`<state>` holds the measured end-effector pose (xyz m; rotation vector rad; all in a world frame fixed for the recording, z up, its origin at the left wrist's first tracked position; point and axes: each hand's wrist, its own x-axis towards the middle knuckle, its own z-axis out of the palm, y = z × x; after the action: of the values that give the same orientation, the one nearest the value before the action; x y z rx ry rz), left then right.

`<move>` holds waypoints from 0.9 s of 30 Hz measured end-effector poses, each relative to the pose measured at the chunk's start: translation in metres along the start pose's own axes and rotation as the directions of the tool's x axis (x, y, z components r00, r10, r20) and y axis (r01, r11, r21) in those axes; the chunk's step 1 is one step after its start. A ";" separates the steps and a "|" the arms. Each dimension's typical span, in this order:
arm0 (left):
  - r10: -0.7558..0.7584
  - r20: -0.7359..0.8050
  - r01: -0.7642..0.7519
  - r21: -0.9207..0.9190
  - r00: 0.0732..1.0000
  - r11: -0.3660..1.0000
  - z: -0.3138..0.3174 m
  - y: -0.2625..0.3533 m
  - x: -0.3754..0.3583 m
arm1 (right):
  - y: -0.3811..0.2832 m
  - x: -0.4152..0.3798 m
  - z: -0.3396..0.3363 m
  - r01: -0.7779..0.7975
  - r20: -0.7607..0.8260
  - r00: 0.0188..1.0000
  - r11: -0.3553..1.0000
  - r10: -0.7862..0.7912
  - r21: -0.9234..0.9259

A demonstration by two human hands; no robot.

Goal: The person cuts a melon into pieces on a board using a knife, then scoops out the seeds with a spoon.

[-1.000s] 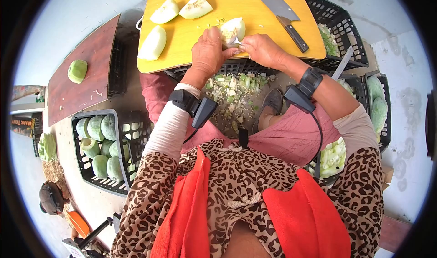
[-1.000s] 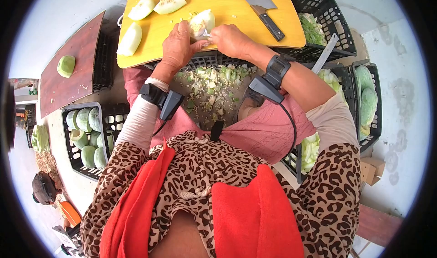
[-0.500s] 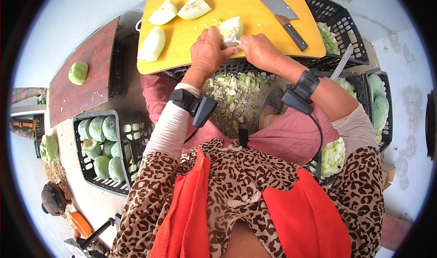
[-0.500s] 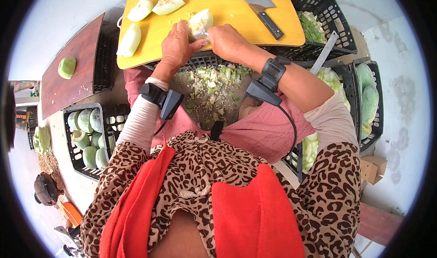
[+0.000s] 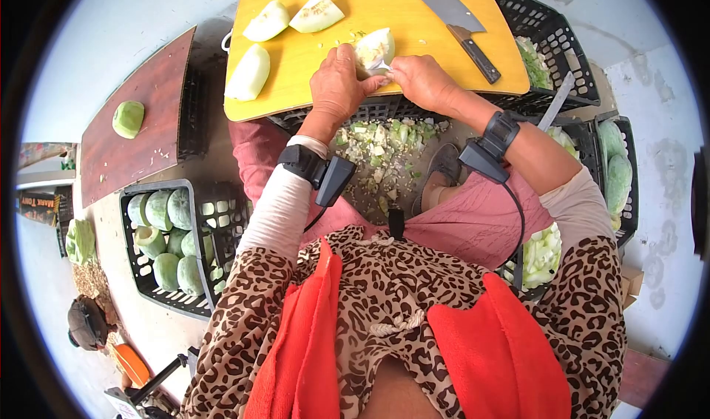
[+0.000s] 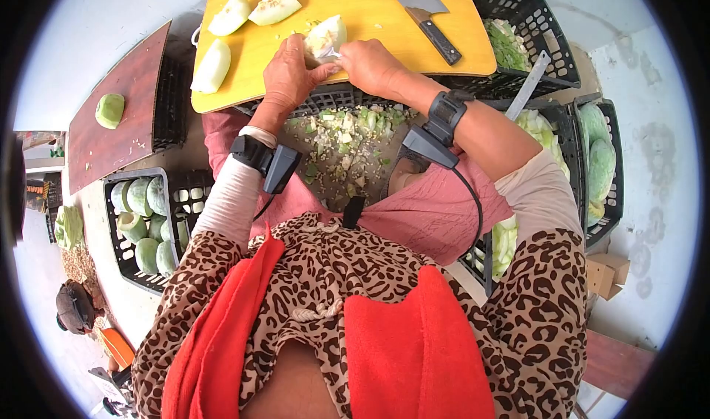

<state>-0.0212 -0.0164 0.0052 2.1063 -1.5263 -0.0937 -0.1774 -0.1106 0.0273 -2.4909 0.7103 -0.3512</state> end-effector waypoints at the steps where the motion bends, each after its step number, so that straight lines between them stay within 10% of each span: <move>1: 0.001 -0.005 -0.001 -0.004 1.000 1.000 0.000 0.000 0.000 | -0.001 0.000 -0.001 -0.017 0.000 1.000 1.000 0.017 0.003; 27: -0.004 -0.096 0.001 -0.035 0.995 0.999 0.002 0.003 -0.003 | -0.008 0.000 -0.011 0.064 0.079 0.995 0.997 -0.061 -0.030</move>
<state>-0.0252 -0.0151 0.0039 2.0556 -1.4557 -0.0198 -0.1783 -0.1091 0.0404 -2.5470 0.6124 -0.2659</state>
